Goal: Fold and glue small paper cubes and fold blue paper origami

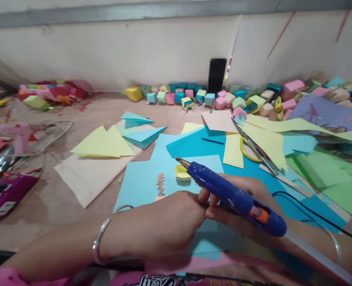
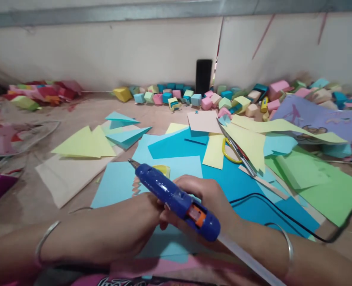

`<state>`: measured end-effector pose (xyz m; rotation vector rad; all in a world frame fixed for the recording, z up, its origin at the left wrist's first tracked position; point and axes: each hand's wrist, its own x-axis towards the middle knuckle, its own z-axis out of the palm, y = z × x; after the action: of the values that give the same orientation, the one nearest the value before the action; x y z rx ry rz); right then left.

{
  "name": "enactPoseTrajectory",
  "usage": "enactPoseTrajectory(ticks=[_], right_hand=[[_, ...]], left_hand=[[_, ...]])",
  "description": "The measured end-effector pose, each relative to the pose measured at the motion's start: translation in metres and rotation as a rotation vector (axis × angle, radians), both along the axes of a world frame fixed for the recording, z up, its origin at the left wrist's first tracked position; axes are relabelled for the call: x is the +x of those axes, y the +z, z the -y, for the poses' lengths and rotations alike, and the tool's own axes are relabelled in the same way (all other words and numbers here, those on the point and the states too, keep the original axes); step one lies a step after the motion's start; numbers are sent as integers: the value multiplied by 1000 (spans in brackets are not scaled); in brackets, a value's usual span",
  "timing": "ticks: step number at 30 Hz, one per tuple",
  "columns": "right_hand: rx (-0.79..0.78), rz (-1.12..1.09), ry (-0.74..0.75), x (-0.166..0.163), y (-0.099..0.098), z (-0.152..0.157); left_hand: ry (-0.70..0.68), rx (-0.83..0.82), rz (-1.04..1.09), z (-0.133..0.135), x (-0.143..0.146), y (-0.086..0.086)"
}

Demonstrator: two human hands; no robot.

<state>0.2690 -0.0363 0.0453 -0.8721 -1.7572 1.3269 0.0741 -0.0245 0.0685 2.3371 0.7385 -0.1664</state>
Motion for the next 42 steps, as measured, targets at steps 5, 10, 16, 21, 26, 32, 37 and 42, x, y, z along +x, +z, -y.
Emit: enactPoseTrajectory(ticks=[5, 10, 16, 21, 26, 32, 37, 42], right_hand=[[207, 5, -50, 1, -2, 3], [111, 61, -161, 1, 0, 5], [-77, 154, -422, 9, 4, -18], [-134, 135, -381, 7, 2, -25], [9, 121, -316, 0, 3, -12], [265, 86, -177, 0, -12, -8], [236, 103, -280, -1, -18, -6], [72, 134, -483, 8, -4, -24]], left_hand=[[-62, 73, 158, -2, -5, -13], [-11, 85, 62, -3, 1, -7], [147, 338, -47, -3, -11, -12], [169, 588, -67, -11, -18, -24], [112, 624, -26, -18, -10, -30], [91, 562, 76, -16, -2, -37], [80, 586, 86, -17, 3, -37], [208, 746, -6, -24, -15, -25]])
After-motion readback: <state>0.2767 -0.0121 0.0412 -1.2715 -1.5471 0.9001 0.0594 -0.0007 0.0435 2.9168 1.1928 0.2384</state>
